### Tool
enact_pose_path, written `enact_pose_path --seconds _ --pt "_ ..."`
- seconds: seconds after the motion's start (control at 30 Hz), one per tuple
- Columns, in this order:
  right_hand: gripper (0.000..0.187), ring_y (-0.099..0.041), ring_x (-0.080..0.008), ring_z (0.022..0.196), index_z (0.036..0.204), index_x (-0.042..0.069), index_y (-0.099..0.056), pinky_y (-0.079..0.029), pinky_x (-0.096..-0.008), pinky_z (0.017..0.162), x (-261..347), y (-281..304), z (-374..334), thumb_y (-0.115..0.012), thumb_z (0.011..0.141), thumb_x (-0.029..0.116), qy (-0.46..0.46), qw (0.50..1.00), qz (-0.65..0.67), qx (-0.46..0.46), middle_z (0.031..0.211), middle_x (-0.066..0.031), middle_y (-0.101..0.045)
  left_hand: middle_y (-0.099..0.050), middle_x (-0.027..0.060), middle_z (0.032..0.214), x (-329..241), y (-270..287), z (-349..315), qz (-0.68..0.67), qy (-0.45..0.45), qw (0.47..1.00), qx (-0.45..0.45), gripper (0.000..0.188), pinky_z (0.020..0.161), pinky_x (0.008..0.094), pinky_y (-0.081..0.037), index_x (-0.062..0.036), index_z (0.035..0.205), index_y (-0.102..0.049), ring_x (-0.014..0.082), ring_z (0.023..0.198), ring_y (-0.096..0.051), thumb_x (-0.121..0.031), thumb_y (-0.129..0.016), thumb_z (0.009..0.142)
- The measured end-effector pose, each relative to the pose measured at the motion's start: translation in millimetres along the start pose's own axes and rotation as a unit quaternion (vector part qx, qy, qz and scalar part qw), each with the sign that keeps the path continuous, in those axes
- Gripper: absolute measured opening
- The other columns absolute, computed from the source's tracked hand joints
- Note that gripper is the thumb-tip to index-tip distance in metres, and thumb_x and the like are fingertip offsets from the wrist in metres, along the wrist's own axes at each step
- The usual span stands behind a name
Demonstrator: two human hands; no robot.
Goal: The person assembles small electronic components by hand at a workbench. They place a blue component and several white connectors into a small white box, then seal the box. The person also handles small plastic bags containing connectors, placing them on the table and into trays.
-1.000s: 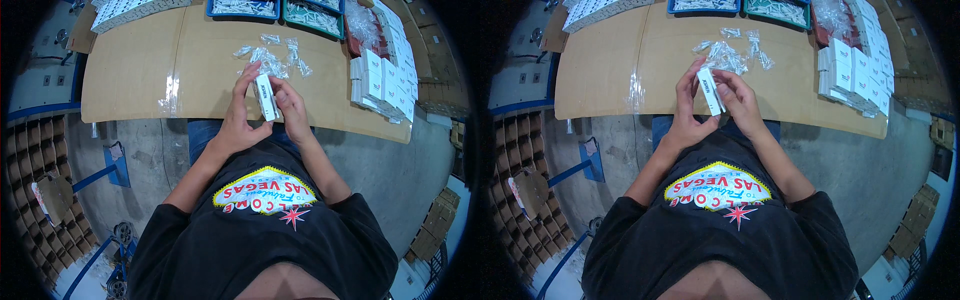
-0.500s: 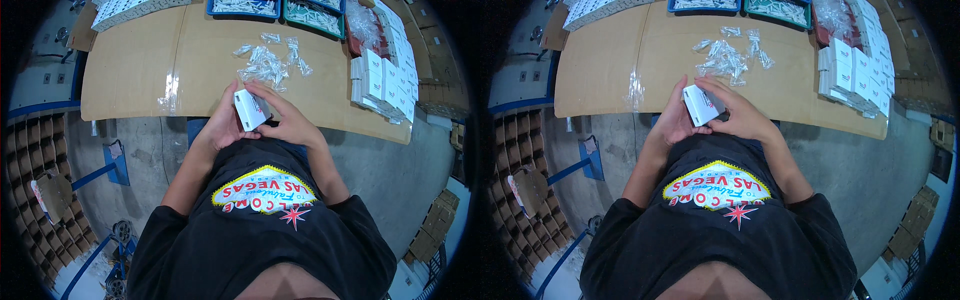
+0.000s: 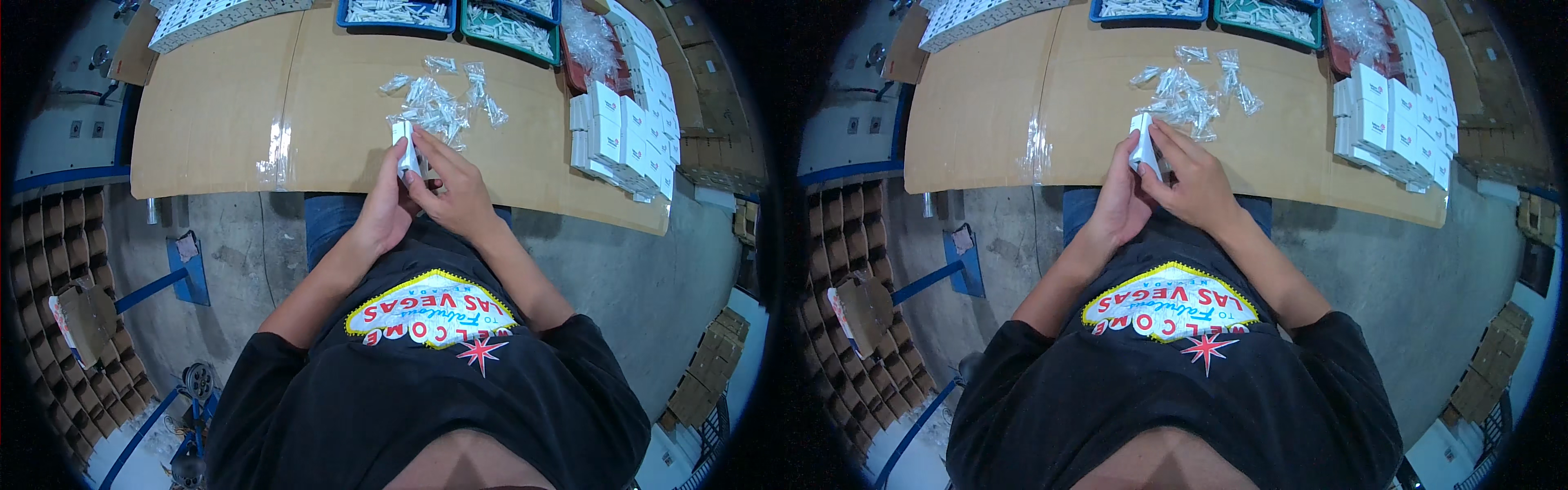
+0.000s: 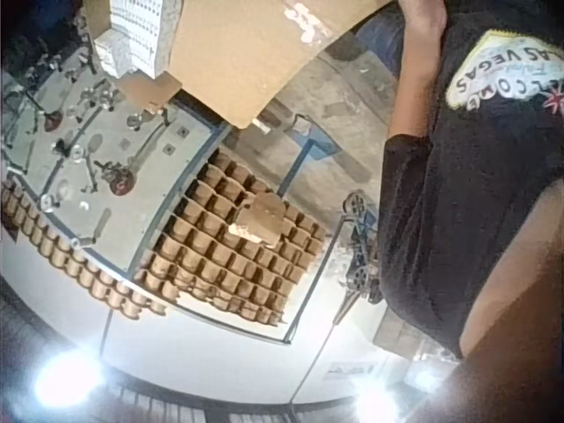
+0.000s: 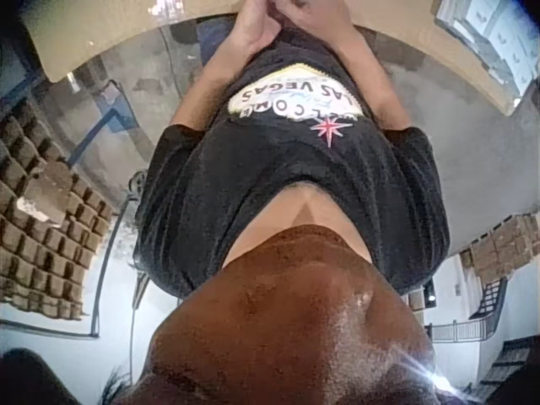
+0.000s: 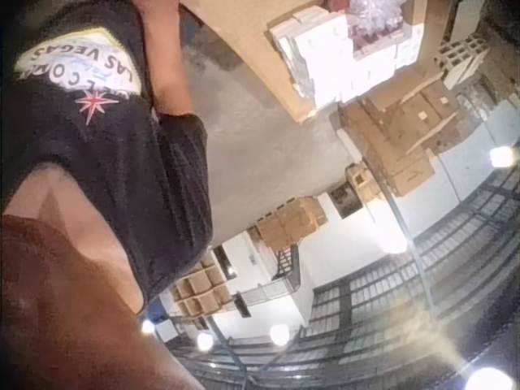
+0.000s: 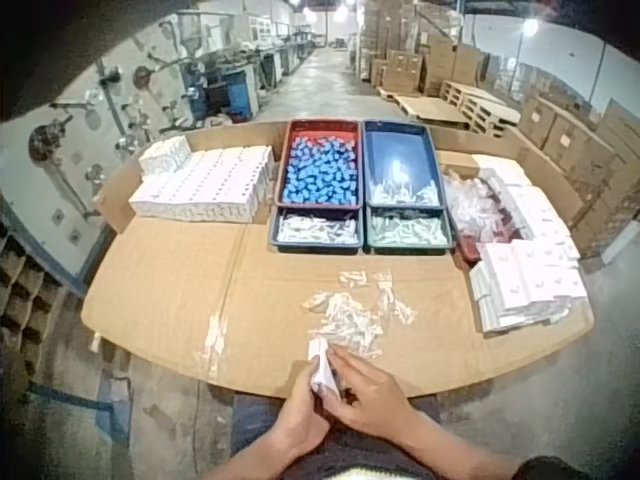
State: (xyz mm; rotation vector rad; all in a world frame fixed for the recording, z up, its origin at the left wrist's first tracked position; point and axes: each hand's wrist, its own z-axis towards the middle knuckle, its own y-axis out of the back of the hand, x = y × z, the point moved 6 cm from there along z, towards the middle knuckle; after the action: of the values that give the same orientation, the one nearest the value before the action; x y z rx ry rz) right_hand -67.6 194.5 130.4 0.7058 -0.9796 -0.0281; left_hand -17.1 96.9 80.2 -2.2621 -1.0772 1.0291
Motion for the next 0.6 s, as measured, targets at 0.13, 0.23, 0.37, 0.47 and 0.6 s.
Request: enact_pose_path --seconds 0.13,0.23,0.37,0.47,0.6 --pt "0.050 -0.065 -0.0416 0.117 0.134 -0.007 -0.058 -0.054 -0.0435 0.096 8.8 -7.4 0.6 -0.068 0.094 0.021 0.024 0.998 -0.050 -0.026 0.137 -0.0278 -0.059 -0.064 0.0038 0.118 -0.7 -5.4 5.4 -0.025 -0.064 0.997 0.016 0.051 0.100 0.0353 -0.047 -0.0118 0.132 -0.057 0.0178 0.111 -0.061 -0.053 -0.049 0.102" --pt "0.047 -0.064 -0.0434 0.117 0.135 -0.010 -0.055 -0.052 -0.0444 0.098 9.7 -13.6 1.4 -0.062 0.098 0.017 0.040 0.996 -0.070 -0.033 0.136 -0.0296 -0.059 -0.064 0.0036 0.118 -1.4 -6.3 7.5 -0.047 -0.077 0.996 0.007 0.052 0.101 0.0331 -0.046 -0.0108 0.131 -0.058 0.0165 0.111 -0.061 -0.053 -0.049 0.103" --pt "0.044 -0.063 -0.0449 0.118 0.136 -0.012 -0.052 -0.051 -0.0445 0.101 10.4 -16.4 0.4 -0.056 0.101 0.014 0.067 0.995 -0.066 -0.033 0.135 -0.0311 -0.059 -0.064 0.0036 0.119 0.2 -4.1 5.3 -0.059 -0.077 0.995 0.008 0.052 0.102 0.0332 -0.045 -0.0097 0.131 -0.057 0.0164 0.113 -0.060 -0.052 -0.049 0.103" --pt "0.043 -0.062 -0.0439 0.120 0.137 -0.011 -0.053 -0.051 -0.0445 0.101 9.3 -14.7 -1.3 -0.056 0.102 0.014 0.063 0.997 -0.041 -0.019 0.134 -0.0309 -0.059 -0.063 0.0037 0.119 1.0 -0.7 4.2 -0.053 -0.090 0.994 0.008 0.052 0.104 0.0335 -0.044 -0.0093 0.132 -0.055 0.0166 0.114 -0.059 -0.052 -0.051 0.102" --pt "0.043 -0.063 -0.0428 0.121 0.138 -0.010 -0.053 -0.052 -0.0437 0.100 7.0 -13.6 -5.8 -0.054 0.103 0.014 0.065 0.997 -0.022 -0.017 0.134 -0.0300 -0.060 -0.060 0.0041 0.120 1.3 0.1 3.1 -0.044 -0.103 0.994 0.018 0.052 0.105 0.0339 -0.042 -0.0092 0.134 -0.053 0.0170 0.116 -0.057 -0.050 -0.052 0.103"
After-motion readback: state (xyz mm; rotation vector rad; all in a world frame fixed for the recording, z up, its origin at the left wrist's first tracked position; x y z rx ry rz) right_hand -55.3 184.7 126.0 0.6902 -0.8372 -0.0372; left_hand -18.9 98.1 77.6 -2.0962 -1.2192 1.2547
